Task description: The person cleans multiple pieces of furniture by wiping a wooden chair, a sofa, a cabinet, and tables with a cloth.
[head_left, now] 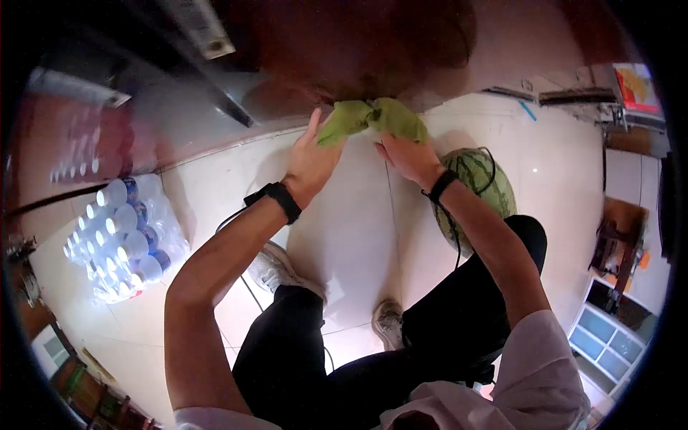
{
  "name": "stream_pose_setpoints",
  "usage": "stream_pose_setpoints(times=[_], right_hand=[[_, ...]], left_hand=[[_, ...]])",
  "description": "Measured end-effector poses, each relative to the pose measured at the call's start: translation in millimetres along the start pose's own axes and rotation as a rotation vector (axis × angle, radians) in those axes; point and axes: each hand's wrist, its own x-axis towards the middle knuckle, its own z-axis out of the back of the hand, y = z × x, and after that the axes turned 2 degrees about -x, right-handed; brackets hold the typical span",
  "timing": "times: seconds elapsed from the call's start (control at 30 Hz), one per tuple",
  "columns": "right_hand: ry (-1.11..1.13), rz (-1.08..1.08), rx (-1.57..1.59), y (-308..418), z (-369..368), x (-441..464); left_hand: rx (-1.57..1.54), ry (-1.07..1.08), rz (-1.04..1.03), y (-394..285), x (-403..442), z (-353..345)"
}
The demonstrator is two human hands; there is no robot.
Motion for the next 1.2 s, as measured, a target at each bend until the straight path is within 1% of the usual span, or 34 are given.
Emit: stream_pose_setpoints(times=[0.07, 0.1, 0.17, 0.2, 0.27, 0.3, 0.37, 0.4, 0.47, 0.5, 0.57, 0.6, 0.67, 0.73, 0.77, 0.8, 0.83, 0.9, 0.93, 0.97, 1.0, 1.03, 1.1, 1.13, 1.2], right_hand=[[0.346, 0.043, -1.2, 86.6, 6.2, 13.2], [0.351, 0.067, -1.204, 98.5, 5.9, 19.4], [0.273, 0.171, -1.282, 116.2, 0.8, 30.1], [0.278, 0.195, -1.279, 125.6, -4.4, 36.4], [0.146, 0.548, -1.277, 146.8, -16.8, 49.6], [0.156, 0.567, -1.269, 159.2, -24.8, 57.3], [0.047, 0.745, -1.34, 187.5, -48.0, 72.3], [0.06, 0.754, -1.326, 199.7, -61.0, 78.0], [-0.062, 0.865, -1.17, 221.9, -85.1, 92.8], [-0.063, 0.862, -1.162, 231.8, -95.7, 99.9], [-0.149, 0.812, -1.06, 242.1, -115.7, 106.8], [-0.158, 0.794, -1.058, 240.9, -124.6, 107.2], [-0.27, 0.802, -1.103, 240.0, -136.7, 110.6], [-0.23, 0.778, -1.079, 224.0, -144.8, 112.6], [-0.192, 0.756, -1.053, 213.1, -148.2, 114.1], [-0.199, 0.757, -1.063, 201.2, -151.6, 113.8], [-0.161, 0.681, -1.138, 188.6, -156.0, 111.3], [-0.181, 0.715, -1.172, 187.9, -160.0, 114.2], [-0.176, 0.714, -1.175, 180.4, -160.9, 111.3], [-0.12, 0.704, -1.21, 165.9, -160.7, 105.3], [-0.065, 0.693, -1.245, 152.3, -160.1, 99.1], [-0.067, 0.695, -1.247, 144.3, -159.9, 93.9], [0.024, 0.608, -1.405, 132.9, -159.1, 85.0], [0.02, 0.603, -1.402, 129.9, -159.0, 80.3], [0.216, 0.566, -1.274, 124.5, -157.3, 73.4]], left_hand=[[-0.12, -0.258, 0.095, -3.1, -4.4, -13.8], [-0.111, -0.259, 0.117, -1.8, -9.8, -7.9], [-0.303, -0.246, 0.28, -1.4, -23.5, 11.7], [-0.294, -0.244, 0.301, 3.2, -30.4, 19.3], [-0.469, -0.321, 0.46, 16.3, -47.3, 38.6], [-0.463, -0.318, 0.48, 25.9, -55.8, 45.5], [-0.435, -0.495, 0.623, 49.4, -72.8, 55.9], [-0.433, -0.482, 0.639, 60.3, -84.0, 61.7], [-0.517, -0.55, 0.723, 86.4, -101.9, 72.6], [-0.513, -0.542, 0.722, 96.9, -107.9, 75.6], [-0.428, -0.701, 0.781, 113.8, -117.8, 78.3], [-0.432, -0.692, 0.764, 123.8, -121.2, 80.5], [-0.407, -0.922, 0.638, 143.2, -123.8, 80.3], [-0.351, -0.92, 0.656, 149.6, -121.6, 68.9], [-0.345, -0.765, 0.687, 144.1, -119.9, 58.5], [-0.338, -0.612, 0.711, 137.4, -117.1, 47.3], [-0.371, -0.586, 0.711, 127.2, -113.7, 35.9], [-0.408, -0.562, 0.714, 108.3, -107.6, 9.1], [-0.376, -0.52, 0.656, 99.7, -106.9, -4.2], [-0.341, -0.478, 0.599, 92.2, -107.8, -15.1], [-0.342, -0.478, 0.6, 85.9, -110.6, -25.8], [-0.281, -0.331, 0.575, 81.4, -114.3, -35.6], [-0.265, -0.102, 0.52, 71.8, -123.3, -47.0], [-0.261, -0.1, 0.514, 66.5, -127.4, -49.0], [-0.455, -0.001, 0.493, 56.3, -132.1, -51.9]])
